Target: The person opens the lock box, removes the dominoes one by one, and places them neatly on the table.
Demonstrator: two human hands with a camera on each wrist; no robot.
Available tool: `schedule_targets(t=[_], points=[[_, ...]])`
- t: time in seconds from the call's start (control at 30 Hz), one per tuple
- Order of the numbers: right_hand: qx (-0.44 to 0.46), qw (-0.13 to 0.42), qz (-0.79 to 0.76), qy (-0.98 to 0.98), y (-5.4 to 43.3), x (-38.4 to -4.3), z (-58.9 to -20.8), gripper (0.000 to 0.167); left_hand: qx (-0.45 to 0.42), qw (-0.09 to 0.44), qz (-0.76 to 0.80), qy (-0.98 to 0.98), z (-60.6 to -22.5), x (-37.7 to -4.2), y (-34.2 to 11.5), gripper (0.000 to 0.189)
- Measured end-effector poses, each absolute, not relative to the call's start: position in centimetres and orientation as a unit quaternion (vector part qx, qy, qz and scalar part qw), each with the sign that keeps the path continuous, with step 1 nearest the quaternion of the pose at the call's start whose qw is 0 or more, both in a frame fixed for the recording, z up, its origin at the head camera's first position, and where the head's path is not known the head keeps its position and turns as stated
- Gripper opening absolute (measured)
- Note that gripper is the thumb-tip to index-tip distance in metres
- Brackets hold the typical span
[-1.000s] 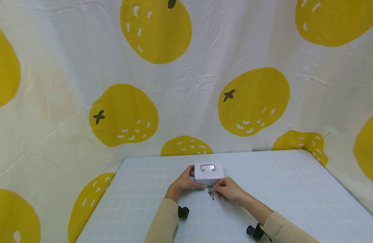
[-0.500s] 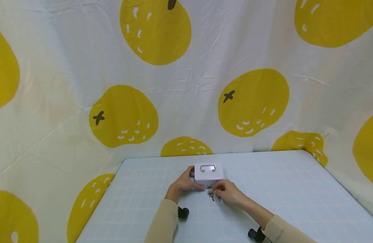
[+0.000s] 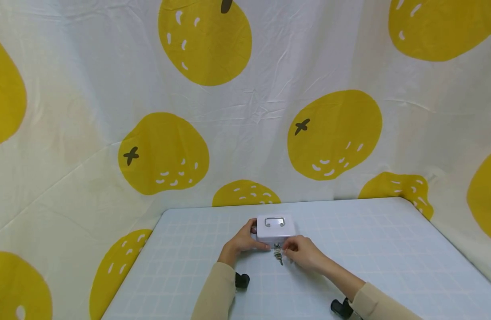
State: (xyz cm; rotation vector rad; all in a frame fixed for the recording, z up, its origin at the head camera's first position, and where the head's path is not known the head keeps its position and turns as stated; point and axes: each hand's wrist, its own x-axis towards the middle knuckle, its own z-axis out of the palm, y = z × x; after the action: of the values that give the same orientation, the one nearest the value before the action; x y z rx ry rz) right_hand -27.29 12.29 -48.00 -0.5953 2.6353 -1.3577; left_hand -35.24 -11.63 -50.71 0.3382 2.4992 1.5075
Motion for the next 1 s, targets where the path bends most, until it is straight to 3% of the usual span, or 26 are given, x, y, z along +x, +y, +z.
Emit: schedule_targets(t=[0.47,1.0], points=[[-0.231,-0.009,-0.387,0.893,13.6,-27.5,-46.6,0.015,0.102,0.108,0.51,0.848,-50.6,-35.0,-11.6,0.098],[-0.244,-0.027,-0.365,0.898,14.8,-28.5,-45.3,0.019,0.095,0.112,0.51,0.847,-50.8,-35.2,-11.6,0.099]])
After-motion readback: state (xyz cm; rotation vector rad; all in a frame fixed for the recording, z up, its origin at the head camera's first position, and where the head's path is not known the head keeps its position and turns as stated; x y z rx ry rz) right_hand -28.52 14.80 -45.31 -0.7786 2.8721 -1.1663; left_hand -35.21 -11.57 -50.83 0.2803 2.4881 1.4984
